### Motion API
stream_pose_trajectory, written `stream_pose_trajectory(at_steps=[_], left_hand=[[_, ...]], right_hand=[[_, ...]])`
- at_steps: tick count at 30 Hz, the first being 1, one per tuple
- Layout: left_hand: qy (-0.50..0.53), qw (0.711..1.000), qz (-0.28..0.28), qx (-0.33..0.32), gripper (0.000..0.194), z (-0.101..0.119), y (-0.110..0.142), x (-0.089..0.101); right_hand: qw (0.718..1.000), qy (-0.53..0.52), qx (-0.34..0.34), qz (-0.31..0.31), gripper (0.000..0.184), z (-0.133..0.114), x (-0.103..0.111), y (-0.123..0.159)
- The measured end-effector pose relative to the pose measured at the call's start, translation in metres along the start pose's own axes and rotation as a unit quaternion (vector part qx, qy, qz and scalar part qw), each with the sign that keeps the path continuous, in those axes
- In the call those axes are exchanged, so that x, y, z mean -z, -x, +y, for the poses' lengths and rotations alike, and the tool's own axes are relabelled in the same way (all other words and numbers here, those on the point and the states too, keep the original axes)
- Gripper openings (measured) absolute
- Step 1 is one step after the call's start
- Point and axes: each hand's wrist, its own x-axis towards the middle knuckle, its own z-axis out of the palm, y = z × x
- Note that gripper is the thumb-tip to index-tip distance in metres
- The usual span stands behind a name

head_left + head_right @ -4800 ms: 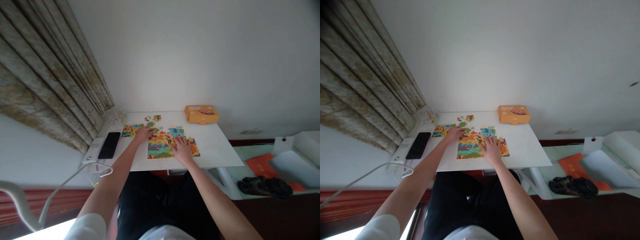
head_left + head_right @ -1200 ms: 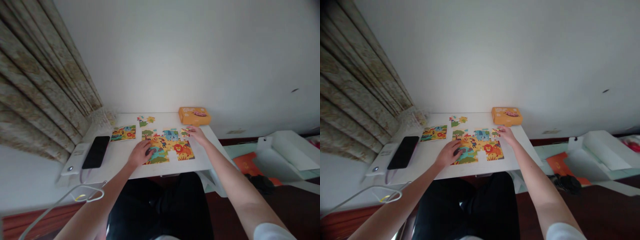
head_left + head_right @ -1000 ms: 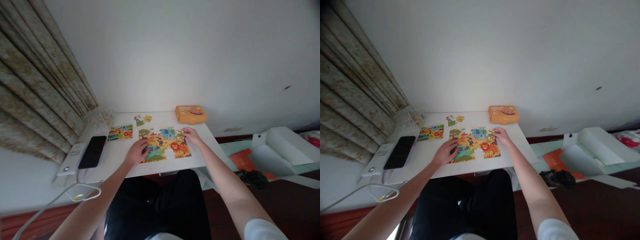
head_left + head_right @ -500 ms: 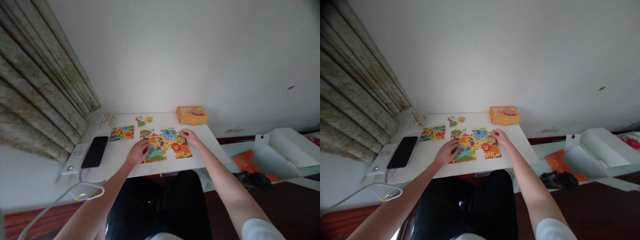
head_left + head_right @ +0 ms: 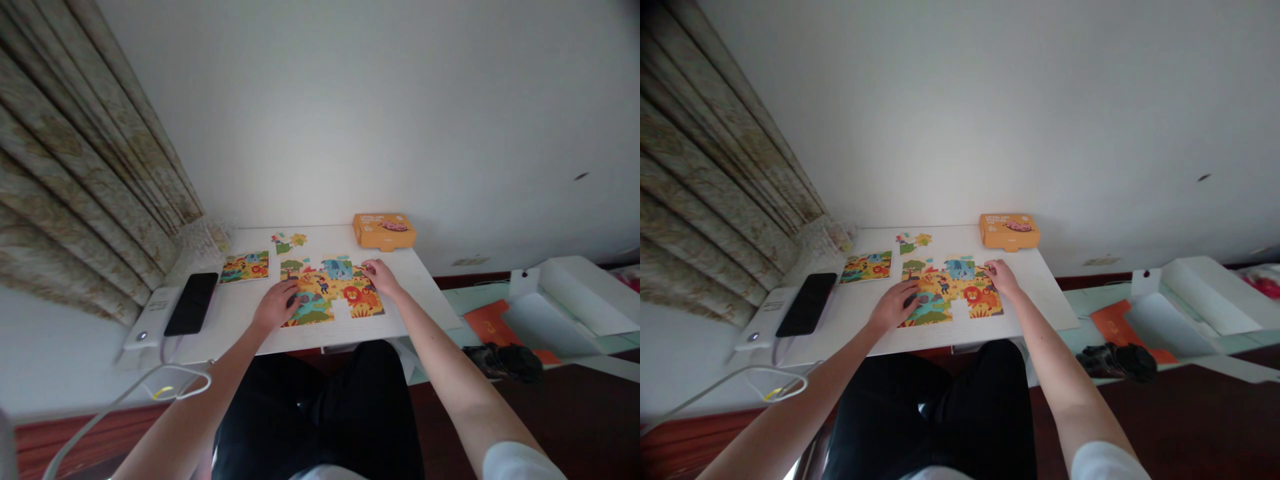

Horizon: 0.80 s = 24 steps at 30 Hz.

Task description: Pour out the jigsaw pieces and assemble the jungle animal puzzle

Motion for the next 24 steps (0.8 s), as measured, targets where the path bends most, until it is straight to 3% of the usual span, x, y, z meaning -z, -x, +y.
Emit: stream_pose_trajectory(at_steps=[8,16,20,24], left_hand=[[-0.005,1.0,0.006,-0.007,0.033,-0.002,0.0,-0.001],[0.0,1.0,0.002,-0.002,0.027,-0.005,-0.005,-0.001],[0.005,0.999,0.0,0.043,0.028,-0.02,-0.038,0.001],[-0.025,0.987,0.037,0.155,0.033,-0.047,-0.091,0.007]], right_hand=[[0.995,0.054,0.032,0.075,0.029,-0.018,-0.006,0.023],[0.983,0.155,0.061,0.074,0.036,-0.04,-0.029,0.07],[0.979,0.166,0.071,0.09,0.036,-0.043,-0.031,0.074],[0.98,0.154,0.069,0.106,0.033,-0.044,-0.031,0.074]])
